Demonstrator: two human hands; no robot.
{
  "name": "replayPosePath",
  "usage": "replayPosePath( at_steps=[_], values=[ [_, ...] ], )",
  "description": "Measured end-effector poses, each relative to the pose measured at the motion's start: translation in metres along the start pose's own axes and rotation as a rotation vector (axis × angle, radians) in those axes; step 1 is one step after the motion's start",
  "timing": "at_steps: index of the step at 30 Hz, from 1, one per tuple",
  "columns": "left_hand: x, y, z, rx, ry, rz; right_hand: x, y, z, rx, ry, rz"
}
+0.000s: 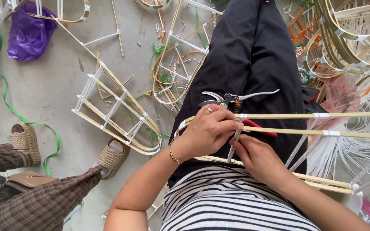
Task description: Assembling and tying the frame of a piece of furniture using bamboo or wood strips and white cord.
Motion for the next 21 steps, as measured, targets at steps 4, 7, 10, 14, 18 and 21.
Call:
replayPosePath(
  at_steps=[4, 7, 10, 14, 18, 21],
  values=[
    [-0.001, 0.002, 0.001, 0.021, -0.006, 0.011, 0.001, 0.001, 0.002, -0.028, -0.015, 0.046],
    [-0.002, 0.001, 0.005, 0.048, 0.007, 0.01, 0.002, 0.001, 0.003, -0.042, 0.014, -0.01],
    [-0.001, 0.0, 0.006, 0.049, 0.017, 0.001, 0.002, 0.0, 0.003, -0.052, -0.003, 0.012],
    [0.002, 0.002, 0.009, 0.043, 0.041, -0.018, 0.002, 0.0, 0.004, -0.026, 0.027, -0.031],
    [0.003, 0.006, 0.018, 0.097, 0.087, -0.055, 0.0, 0.002, 0.005, -0.082, 0.058, -0.098],
    [0.009, 0.009, 0.016, 0.109, 0.099, -0.078, 0.0, -0.005, 0.003, -0.227, 0.13, -0.129]
  ],
)
Point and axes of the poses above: each hand's wrist, its own x-axis towards the middle knuckle, its own z-axis out of the palm, y = z × x, the point moved 2 cm from there along x, towards the middle knuckle, and after that the axes turned 6 degrees about y, right-handed, at the moved point
